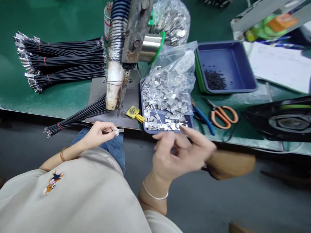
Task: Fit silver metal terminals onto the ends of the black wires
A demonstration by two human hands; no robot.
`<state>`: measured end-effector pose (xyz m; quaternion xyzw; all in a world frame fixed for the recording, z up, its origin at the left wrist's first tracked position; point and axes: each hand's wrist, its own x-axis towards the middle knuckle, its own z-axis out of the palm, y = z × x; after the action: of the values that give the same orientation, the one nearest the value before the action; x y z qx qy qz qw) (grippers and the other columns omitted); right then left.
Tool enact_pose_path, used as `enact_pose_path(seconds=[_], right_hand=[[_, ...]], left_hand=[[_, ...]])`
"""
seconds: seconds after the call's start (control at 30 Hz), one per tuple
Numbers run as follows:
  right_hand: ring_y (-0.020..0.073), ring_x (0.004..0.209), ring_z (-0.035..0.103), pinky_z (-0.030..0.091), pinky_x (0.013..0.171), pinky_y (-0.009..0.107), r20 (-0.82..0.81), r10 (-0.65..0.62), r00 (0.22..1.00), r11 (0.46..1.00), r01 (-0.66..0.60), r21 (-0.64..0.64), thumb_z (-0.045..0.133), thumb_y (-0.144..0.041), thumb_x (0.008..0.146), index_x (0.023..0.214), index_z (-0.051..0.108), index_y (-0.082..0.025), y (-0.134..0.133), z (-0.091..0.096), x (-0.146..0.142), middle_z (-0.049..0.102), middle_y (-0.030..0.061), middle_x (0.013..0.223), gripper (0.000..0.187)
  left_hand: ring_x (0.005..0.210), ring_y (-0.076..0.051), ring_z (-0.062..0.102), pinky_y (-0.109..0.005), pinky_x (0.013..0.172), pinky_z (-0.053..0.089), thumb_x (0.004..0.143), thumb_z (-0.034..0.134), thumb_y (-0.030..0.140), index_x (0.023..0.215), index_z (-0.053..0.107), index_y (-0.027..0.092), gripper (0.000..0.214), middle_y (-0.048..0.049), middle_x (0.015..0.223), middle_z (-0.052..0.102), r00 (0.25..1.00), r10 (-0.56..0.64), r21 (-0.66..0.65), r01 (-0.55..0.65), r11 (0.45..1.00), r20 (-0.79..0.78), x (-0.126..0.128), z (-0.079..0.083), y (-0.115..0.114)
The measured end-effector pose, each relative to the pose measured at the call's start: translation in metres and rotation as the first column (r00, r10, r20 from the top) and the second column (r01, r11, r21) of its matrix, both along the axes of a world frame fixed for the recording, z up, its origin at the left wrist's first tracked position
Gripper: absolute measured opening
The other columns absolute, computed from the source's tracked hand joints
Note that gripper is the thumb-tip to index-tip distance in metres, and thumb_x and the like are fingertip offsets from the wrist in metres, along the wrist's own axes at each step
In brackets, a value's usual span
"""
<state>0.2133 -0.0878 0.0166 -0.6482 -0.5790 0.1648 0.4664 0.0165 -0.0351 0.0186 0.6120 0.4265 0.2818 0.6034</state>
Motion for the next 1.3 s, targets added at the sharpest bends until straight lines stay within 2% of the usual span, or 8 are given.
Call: enact_pose_path(seconds=[0.43, 0.6, 0.7, 0.77, 0.83, 0.97, 1.17, 1.3], right_hand=[[0.0145, 0.053, 0.069, 0.057, 0.055, 0.025, 0.047, 0.052, 0.998, 0.997, -0.054, 0.053, 0.065, -0.037, 0.09, 0.082, 0.06, -0.022, 0.012, -0.006, -0.021, 0.067, -0.0027, 0.064, 0.017], [0.0126, 0.038, 0.053, 0.041, 0.038, 0.027, -0.016, -0.288, 0.958, 0.911, 0.279, 0.304, 0.066, -0.049, 0.085, 0.081, 0.054, -0.024, 0.01, -0.007, -0.016, 0.057, -0.0053, 0.057, 0.028], [0.0131, 0.036, 0.047, 0.034, 0.036, 0.028, -0.072, -0.414, 0.907, 0.831, 0.409, 0.376, 0.063, -0.055, 0.084, 0.078, 0.049, -0.026, 0.014, -0.001, -0.009, 0.047, -0.0073, 0.052, 0.032], [0.0139, 0.037, 0.049, 0.037, 0.038, 0.029, -0.045, -0.397, 0.917, 0.866, 0.39, 0.314, 0.065, -0.051, 0.083, 0.079, 0.051, -0.026, 0.019, 0.002, -0.002, 0.047, -0.0071, 0.052, 0.029], [0.0152, 0.043, 0.054, 0.043, 0.045, 0.03, 0.052, -0.35, 0.935, 0.92, 0.332, 0.21, 0.066, -0.047, 0.082, 0.079, 0.054, -0.024, 0.024, 0.002, 0.009, 0.053, -0.0046, 0.056, 0.026], [0.0178, 0.055, 0.059, 0.047, 0.06, 0.033, 0.294, -0.193, 0.936, 0.977, 0.21, -0.025, 0.062, -0.053, 0.084, 0.073, 0.059, -0.023, 0.037, -0.004, 0.037, 0.065, 0.0009, 0.065, 0.032], [0.0179, 0.054, 0.054, 0.039, 0.061, 0.033, 0.37, -0.131, 0.92, 0.958, 0.213, -0.19, 0.061, -0.063, 0.078, 0.065, 0.061, -0.023, 0.062, -0.02, 0.069, 0.065, 0.0024, 0.061, 0.043], [0.0191, 0.056, 0.057, 0.037, 0.06, 0.031, 0.364, -0.001, 0.931, 0.938, 0.127, -0.322, 0.07, -0.054, 0.072, 0.061, 0.06, -0.023, 0.084, -0.024, 0.074, 0.064, 0.0014, 0.058, 0.034]], left_hand=[[0.052, -0.005, 0.034, -0.019, 0.051, 0.028, 0.077, 0.063, 0.031, 0.066, 0.061, 0.012, 0.022, 0.0055, 0.052, 0.042, 0.99, 0.047, -0.082, -0.036, 0.996, 0.134, -0.002, -0.004, 0.002], [0.059, -0.011, 0.058, -0.02, 0.056, 0.047, 0.077, 0.07, 0.03, 0.082, 0.075, 0.009, 0.022, -0.0056, 0.069, 0.071, 0.996, -0.016, -0.101, 0.025, 0.995, 0.092, -0.007, -0.01, -0.004], [0.067, -0.013, 0.064, -0.022, 0.061, 0.052, 0.082, 0.067, 0.029, 0.089, 0.076, 0.01, 0.022, -0.0096, 0.083, 0.075, 0.998, 0.053, 0.059, -0.055, 0.997, 0.042, -0.012, -0.014, -0.003], [0.071, -0.014, 0.063, -0.025, 0.064, 0.053, 0.089, 0.062, 0.027, 0.091, 0.075, 0.011, 0.02, -0.0098, 0.087, 0.072, 0.982, 0.172, 0.331, -0.139, 0.933, -0.073, -0.014, -0.016, 0.004], [0.082, -0.019, 0.062, -0.032, 0.076, 0.053, 0.095, 0.056, 0.023, 0.092, 0.072, 0.013, 0.02, -0.0112, 0.092, 0.069, 0.915, 0.306, 0.604, -0.091, 0.792, -0.263, -0.015, -0.017, 0.015], [0.09, -0.025, 0.057, -0.037, 0.08, 0.047, 0.096, 0.048, 0.015, 0.082, 0.067, 0.014, 0.025, -0.0124, 0.091, 0.064, 0.729, 0.368, 0.7, 0.209, 0.683, -0.577, -0.015, -0.022, 0.037], [0.082, -0.02, 0.055, -0.033, 0.082, 0.045, 0.1, 0.045, 0.02, 0.085, 0.068, 0.014, 0.027, -0.0085, 0.083, 0.066, 0.872, 0.387, 0.817, 0.025, 0.577, -0.3, -0.017, -0.032, 0.031], [0.079, -0.02, 0.06, -0.032, 0.08, 0.047, 0.097, 0.054, 0.023, 0.095, 0.07, 0.012, 0.019, -0.0096, 0.084, 0.071, 0.964, 0.137, 0.758, 0.088, 0.646, -0.228, -0.015, -0.027, 0.015]])
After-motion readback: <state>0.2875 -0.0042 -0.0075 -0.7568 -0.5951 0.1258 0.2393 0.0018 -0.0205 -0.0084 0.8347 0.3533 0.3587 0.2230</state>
